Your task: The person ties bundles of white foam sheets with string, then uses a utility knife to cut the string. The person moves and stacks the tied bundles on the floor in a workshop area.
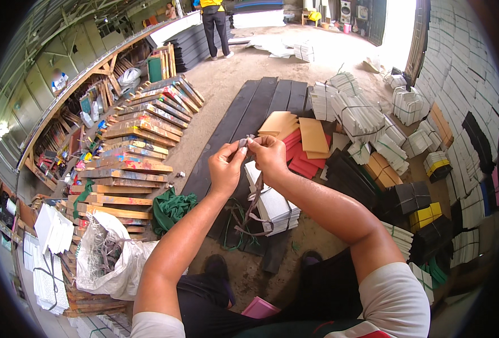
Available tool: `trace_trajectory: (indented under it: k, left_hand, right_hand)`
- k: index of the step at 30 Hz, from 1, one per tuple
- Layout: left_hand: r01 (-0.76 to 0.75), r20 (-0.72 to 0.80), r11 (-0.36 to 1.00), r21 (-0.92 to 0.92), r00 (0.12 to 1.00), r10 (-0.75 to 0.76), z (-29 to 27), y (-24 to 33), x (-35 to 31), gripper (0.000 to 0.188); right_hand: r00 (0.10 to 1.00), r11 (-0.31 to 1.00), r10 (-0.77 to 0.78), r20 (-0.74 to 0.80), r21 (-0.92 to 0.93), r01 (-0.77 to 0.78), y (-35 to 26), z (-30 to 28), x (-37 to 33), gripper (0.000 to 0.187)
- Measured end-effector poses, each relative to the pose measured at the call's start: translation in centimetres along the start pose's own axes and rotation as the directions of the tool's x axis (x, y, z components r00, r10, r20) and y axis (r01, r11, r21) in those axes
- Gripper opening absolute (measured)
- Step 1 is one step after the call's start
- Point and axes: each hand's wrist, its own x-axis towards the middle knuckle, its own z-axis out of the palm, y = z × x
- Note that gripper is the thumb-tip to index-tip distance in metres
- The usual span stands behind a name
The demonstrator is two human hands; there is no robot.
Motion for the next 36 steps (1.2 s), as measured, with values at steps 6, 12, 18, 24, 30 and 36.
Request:
trace_trajectory:
  k: [6,12,18,24,30,36]
  left_hand:
    - [0.061,0.059,0.998,0.01,0.996,-0.061,0.1,-1.2,0.1,0.025]
    - [0.078,0.065,0.996,0.034,0.995,-0.08,-0.9,-1.1,0.3,0.026]
    - [0.224,0.178,0.95,-0.216,0.966,-0.187,-0.8,-0.4,0.0,0.029]
    - [0.26,-0.031,0.964,0.058,0.966,-0.259,-0.8,-0.8,0.4,0.021]
    - [0.336,-0.077,0.941,-0.048,0.937,-0.339,0.7,-0.2,0.9,0.019]
    - [0.434,-0.037,0.875,-0.215,0.892,-0.451,-0.1,-1.5,0.8,0.015]
  right_hand:
    - [0.977,0.959,-0.209,0.041,-0.189,0.213,1.6,-0.5,0.7,0.023]
    - [0.971,0.967,-0.16,0.177,-0.168,0.19,1.0,-1.1,-0.3,0.026]
    - [0.958,0.972,-0.189,0.215,-0.1,0.215,2.6,-1.8,1.3,0.024]
    - [0.93,0.85,-0.281,0.237,-0.388,0.356,2.7,-1.1,0.7,0.02]
    - [0.957,0.99,-0.099,0.272,-0.067,0.121,1.6,-1.0,0.2,0.017]
    - [0.844,0.906,0.14,0.517,0.278,-0.32,2.2,-1.8,1.3,0.017]
